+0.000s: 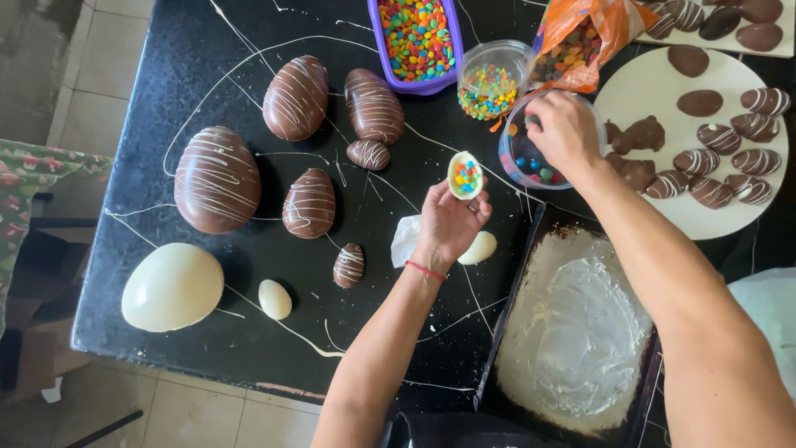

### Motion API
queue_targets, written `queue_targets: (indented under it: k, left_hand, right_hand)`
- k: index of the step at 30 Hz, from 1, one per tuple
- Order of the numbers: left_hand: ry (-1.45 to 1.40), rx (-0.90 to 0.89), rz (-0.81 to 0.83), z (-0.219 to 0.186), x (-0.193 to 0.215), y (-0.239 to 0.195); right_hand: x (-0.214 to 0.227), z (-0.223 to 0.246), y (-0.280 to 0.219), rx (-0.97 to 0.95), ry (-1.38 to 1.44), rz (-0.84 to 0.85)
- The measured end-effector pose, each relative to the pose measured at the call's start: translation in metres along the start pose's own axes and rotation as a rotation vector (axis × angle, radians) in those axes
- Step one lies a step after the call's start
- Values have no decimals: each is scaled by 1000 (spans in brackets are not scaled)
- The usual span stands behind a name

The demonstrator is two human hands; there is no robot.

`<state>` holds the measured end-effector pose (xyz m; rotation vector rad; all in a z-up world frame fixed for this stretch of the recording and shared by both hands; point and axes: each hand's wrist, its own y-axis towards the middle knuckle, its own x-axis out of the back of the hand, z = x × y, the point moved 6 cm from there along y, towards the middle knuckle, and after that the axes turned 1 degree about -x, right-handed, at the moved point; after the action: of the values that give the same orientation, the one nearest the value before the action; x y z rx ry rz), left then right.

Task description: The person fills a hollow white chocolate egg half with colorful candies and then seals it with another white chocolate half. They smooth the edges of the joined egg by hand and place it on the table among other finished chocolate eggs.

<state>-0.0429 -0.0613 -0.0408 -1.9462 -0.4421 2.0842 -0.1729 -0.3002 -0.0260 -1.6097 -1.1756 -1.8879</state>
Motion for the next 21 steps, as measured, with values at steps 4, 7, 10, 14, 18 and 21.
queue_targets:
  k: [4,7,10,14,18,21]
  left_hand:
    - [67,45,44,11,-2,4]
    - [109,54,67,13,4,14]
    - [125,66,101,16,-2,9]
    - [128,62,60,6,2,-7]
    - [144,93,79,18,0,-5]
    - [138,113,89,22,-3,-6]
  right_hand:
    - [138,96,5,-14,471,-76]
    - [165,143,-6,197,370,-145]
    - [171,126,-4,230,324,-153]
    - [117,3,-20,-87,215,8]
    - [41,-26,-25,-191,165,275]
    - [16,-19,-20,-218,139,334]
